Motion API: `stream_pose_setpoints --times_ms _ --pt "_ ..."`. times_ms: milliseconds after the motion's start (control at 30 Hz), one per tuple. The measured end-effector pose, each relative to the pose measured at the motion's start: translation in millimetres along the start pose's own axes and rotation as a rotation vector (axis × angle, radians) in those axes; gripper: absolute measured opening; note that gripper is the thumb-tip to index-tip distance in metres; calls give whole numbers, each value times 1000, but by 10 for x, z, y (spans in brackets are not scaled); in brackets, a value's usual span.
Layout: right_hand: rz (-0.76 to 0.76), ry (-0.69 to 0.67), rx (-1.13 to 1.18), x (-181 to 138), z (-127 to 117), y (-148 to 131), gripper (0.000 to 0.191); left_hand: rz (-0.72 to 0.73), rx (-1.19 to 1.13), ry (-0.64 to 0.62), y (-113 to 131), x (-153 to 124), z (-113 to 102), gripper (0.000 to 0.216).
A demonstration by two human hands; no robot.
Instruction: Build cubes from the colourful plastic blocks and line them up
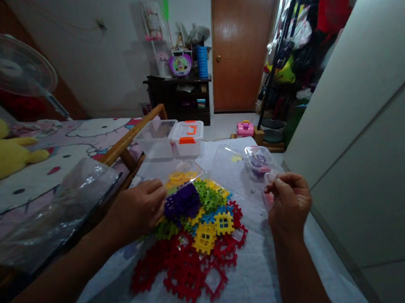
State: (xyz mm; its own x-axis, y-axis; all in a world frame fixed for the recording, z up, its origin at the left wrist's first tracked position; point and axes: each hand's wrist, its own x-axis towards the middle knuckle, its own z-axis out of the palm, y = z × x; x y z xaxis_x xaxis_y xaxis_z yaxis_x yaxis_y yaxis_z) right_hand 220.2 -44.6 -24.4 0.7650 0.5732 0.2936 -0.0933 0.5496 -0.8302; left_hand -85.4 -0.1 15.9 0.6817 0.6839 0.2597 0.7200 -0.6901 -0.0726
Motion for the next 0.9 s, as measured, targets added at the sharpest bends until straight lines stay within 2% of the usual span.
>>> stream_pose_setpoints --times_ms 167,333,467,533,633,733,800,900 --pt "19 -2 -7 -38 14 13 15 -15 151 96 -3 -88 -41 14" --pt "-15 -52 -68 -89 18 94 15 -122 -2 235 -43 -135 20 16" --pt "-60 -127 -150 -195 68 173 14 -332 -373 412 -45 -119 118 18" --pt "-127 -168 -218 -274 116 192 13 -472 -631 448 -29 -86 192 20" --pt "-319 -250 -377 -398 214 181 10 -674 -1099 462 25 -19 317 25" --pt "-581 -387 -538 -511 345 149 13 -835 -1522 450 112 35 420 32" --pt "-724 -488 -610 -583 448 141 17 -905 -1705 408 178 48 467 36" --pt "-805 -637 -698 -700 604 164 19 -954 -1844 352 266 38 519 38"
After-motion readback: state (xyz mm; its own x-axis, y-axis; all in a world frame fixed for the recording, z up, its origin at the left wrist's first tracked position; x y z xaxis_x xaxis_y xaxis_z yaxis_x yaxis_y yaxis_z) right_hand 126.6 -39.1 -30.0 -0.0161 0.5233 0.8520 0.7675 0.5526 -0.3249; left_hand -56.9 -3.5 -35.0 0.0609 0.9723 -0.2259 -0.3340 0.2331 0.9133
